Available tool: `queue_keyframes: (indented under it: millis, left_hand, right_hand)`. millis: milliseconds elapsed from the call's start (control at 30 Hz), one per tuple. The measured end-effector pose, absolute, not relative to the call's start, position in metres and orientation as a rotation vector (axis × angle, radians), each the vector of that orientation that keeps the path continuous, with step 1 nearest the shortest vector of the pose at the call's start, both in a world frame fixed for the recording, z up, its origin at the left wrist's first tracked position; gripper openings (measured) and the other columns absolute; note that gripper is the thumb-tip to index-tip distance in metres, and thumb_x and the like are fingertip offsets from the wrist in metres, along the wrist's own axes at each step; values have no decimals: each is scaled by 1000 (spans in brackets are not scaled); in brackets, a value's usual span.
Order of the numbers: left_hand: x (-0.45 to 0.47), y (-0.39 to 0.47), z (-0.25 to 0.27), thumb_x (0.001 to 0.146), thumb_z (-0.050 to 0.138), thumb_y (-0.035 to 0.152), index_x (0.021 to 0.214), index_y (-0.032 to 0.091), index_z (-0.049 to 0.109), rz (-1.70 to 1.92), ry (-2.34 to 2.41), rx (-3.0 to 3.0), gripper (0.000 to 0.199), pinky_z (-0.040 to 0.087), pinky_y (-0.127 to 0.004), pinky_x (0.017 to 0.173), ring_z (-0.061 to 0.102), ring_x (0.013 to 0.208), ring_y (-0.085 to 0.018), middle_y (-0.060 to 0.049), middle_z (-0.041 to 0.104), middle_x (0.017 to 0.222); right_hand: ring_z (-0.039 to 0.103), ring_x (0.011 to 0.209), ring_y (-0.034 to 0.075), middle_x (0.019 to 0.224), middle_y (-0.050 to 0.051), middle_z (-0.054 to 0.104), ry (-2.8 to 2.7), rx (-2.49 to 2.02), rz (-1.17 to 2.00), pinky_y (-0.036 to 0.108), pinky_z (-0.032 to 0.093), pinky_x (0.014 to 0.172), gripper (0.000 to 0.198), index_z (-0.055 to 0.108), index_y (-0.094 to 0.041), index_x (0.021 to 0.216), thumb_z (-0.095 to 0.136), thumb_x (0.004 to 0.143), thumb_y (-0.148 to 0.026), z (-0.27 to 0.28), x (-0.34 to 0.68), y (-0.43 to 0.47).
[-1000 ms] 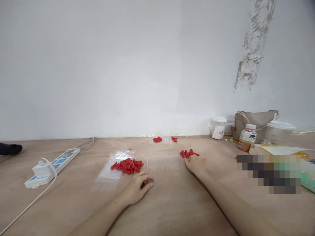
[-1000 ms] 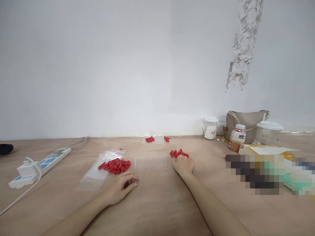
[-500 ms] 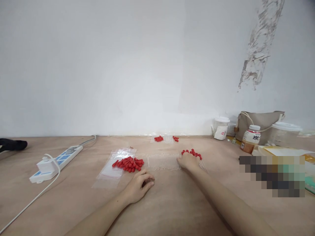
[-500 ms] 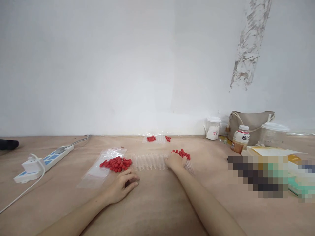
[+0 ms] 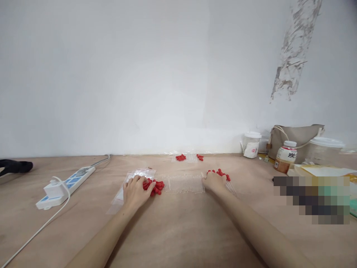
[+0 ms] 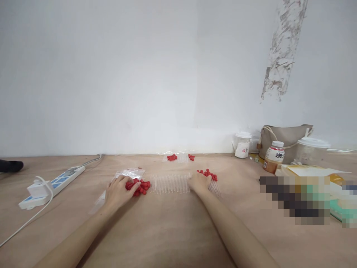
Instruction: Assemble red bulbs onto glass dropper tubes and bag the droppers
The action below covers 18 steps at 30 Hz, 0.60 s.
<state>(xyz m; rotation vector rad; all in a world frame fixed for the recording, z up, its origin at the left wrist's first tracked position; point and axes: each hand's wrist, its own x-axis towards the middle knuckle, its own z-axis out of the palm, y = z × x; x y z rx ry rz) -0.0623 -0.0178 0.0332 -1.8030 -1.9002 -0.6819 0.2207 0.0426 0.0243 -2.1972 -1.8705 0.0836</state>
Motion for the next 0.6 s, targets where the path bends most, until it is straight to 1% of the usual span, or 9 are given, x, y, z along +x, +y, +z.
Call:
queue_keyframes:
  millis: [100, 200, 300, 400, 500, 600]
  left_hand:
    - [-59, -14, 33, 73, 43, 53, 64, 19, 58, -651, -1971, -1780, 39, 31, -37, 71, 51, 81, -26, -6, 58, 82]
    - [-58, -9, 31, 72, 45, 50, 60, 19, 59, -673, -2014, -1801, 36, 31, -37, 71, 52, 80, -25, -6, 58, 81]
    - [-60, -4, 28, 72, 47, 44, 57, 20, 60, -742, -2020, -1805, 31, 32, -38, 73, 52, 80, -24, -5, 57, 80]
    - [-61, -4, 29, 72, 49, 39, 56, 19, 61, -829, -1976, -1784, 29, 33, -38, 74, 52, 81, -24, -6, 57, 82]
    - [-56, -11, 33, 72, 50, 36, 60, 18, 62, -967, -1816, -1761, 25, 34, -38, 77, 51, 86, -25, -7, 54, 90]
    - [-40, -26, 34, 74, 51, 32, 67, 18, 62, -1154, -1606, -1924, 20, 36, -34, 80, 50, 91, -23, -7, 51, 92]
  right_hand:
    - [58, 80, 26, 81, 13, 65, -1901, -2103, -20, 39, 27, 76, 31, 62, -14, 77, 37, 78, -30, 22, 223, 27]
    - [58, 71, 24, 71, 12, 64, -1927, -1958, -149, 40, 27, 75, 32, 61, -15, 68, 34, 79, -30, 16, 225, 6]
    - [57, 67, 23, 68, 10, 64, -1970, -1788, -224, 40, 25, 76, 29, 59, -17, 66, 37, 79, -30, 11, 226, -15]
    - [57, 64, 21, 66, 7, 65, -1997, -1688, -224, 39, 25, 75, 27, 58, -18, 65, 39, 79, -30, 5, 227, -30]
    - [56, 62, 19, 63, 4, 64, -1986, -1650, -168, 37, 26, 71, 27, 57, -19, 63, 39, 80, -30, -2, 226, -39]
    - [55, 62, 18, 65, 2, 63, -1986, -1570, -126, 35, 27, 69, 25, 55, -18, 63, 39, 80, -28, -9, 225, -43]
